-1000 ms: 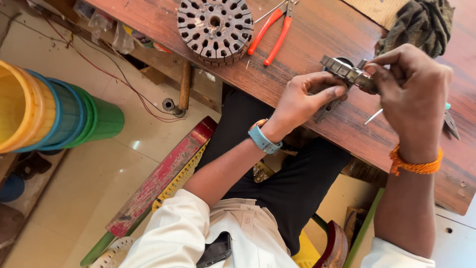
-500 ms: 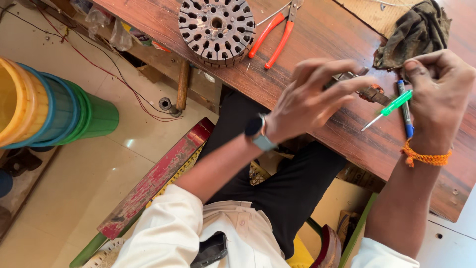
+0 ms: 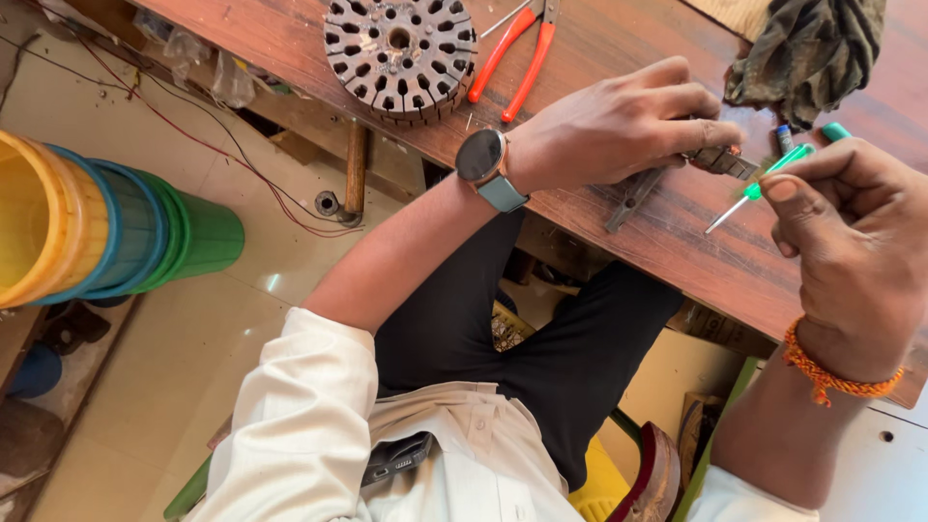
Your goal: The person sits at a workbench repairing a small electric motor assembly. They hold the armature and housing, use a screwdriver to work on the commutator and mounting parts, reposition the assembly repeatedly, and handle pliers, a marker, and a cloth while working among stator laminations and wound coils on the bench.
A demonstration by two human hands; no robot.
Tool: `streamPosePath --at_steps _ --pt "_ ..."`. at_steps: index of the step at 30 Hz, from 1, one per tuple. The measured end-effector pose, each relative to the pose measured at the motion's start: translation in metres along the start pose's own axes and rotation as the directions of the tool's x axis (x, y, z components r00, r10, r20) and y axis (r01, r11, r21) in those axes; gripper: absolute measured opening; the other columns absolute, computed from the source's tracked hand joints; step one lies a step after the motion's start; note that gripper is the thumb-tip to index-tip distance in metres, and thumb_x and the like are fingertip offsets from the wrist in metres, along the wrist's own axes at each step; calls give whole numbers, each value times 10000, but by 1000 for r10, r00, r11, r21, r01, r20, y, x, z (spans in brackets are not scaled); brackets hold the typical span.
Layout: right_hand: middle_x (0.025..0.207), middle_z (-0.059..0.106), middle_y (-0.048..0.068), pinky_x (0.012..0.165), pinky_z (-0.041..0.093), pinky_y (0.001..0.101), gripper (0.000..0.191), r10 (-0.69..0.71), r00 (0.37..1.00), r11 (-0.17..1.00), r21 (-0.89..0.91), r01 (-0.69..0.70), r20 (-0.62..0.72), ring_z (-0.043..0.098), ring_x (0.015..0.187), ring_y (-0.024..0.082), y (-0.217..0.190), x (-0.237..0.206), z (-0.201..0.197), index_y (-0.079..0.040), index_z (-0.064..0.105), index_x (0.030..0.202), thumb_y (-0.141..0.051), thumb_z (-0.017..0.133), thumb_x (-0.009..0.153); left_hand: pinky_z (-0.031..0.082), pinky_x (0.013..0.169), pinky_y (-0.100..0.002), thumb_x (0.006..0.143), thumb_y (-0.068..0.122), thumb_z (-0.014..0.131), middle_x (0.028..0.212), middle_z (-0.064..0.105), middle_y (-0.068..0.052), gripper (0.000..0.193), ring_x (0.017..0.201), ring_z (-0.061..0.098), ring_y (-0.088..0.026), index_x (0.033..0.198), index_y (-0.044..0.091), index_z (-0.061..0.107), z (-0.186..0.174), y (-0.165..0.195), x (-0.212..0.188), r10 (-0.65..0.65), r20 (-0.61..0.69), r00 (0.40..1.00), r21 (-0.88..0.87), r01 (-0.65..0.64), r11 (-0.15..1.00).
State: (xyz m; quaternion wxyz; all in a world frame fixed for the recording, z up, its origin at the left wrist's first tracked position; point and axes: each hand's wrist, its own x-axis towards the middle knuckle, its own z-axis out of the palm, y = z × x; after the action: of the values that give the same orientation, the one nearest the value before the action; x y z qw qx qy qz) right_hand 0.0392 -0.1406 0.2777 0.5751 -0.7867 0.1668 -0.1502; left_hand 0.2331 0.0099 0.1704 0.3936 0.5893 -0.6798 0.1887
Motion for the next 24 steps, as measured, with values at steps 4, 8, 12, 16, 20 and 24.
streamPosePath --at_steps 4,8,12,16,20,24 --pt "818 634 10 579 398 180 58 -46 999 988 -147 50 29 529 644 27 2 -4 9 17 668 992 13 719 1020 533 981 -359 1027 156 677 1192 603 -32 313 1121 565 -239 1337 178 640 0 -4 -1 23 -39 999 -27 -24 999" --pt "828 673 16 644 401 238 46 -173 976 903 -375 211 133 535 679 49 18 -13 25 25 695 980 57 685 1012 536 1013 -343 1013 138 685 1193 604 -7 333 1153 564 -218 1340 187 639 -7 0 1 -26 -34 999 -35 25 999" --pt "617 506 99 538 380 301 51 -222 970 753 -615 234 97 457 516 116 52 -22 60 -20 711 952 -25 754 926 485 1044 -363 938 138 692 1287 585 2 406 1199 524 -221 1321 267 652 -18 8 1 163 -93 982 152 -148 977" --pt "576 470 85 510 353 293 67 -170 983 807 -563 181 72 404 491 117 64 -42 70 -15 724 904 -34 784 883 447 1063 -401 832 207 720 1355 592 47 174 1266 509 -207 959 170 608 -25 14 -11 313 -6 950 222 -304 926" --pt "580 483 31 492 301 278 68 -170 983 844 -504 183 71 377 521 79 46 -52 56 -21 757 938 -13 796 883 501 1030 -394 894 160 736 1142 622 5 228 1151 583 -203 1109 114 677 -21 20 -29 164 86 983 267 -181 947" --pt "621 503 -15 517 302 238 46 -264 964 815 -529 236 24 419 560 48 14 -41 36 -4 757 984 11 792 958 539 744 -353 952 152 749 913 716 -18 163 813 698 -198 1092 84 698 -10 37 -42 -185 -2 983 -25 185 982"
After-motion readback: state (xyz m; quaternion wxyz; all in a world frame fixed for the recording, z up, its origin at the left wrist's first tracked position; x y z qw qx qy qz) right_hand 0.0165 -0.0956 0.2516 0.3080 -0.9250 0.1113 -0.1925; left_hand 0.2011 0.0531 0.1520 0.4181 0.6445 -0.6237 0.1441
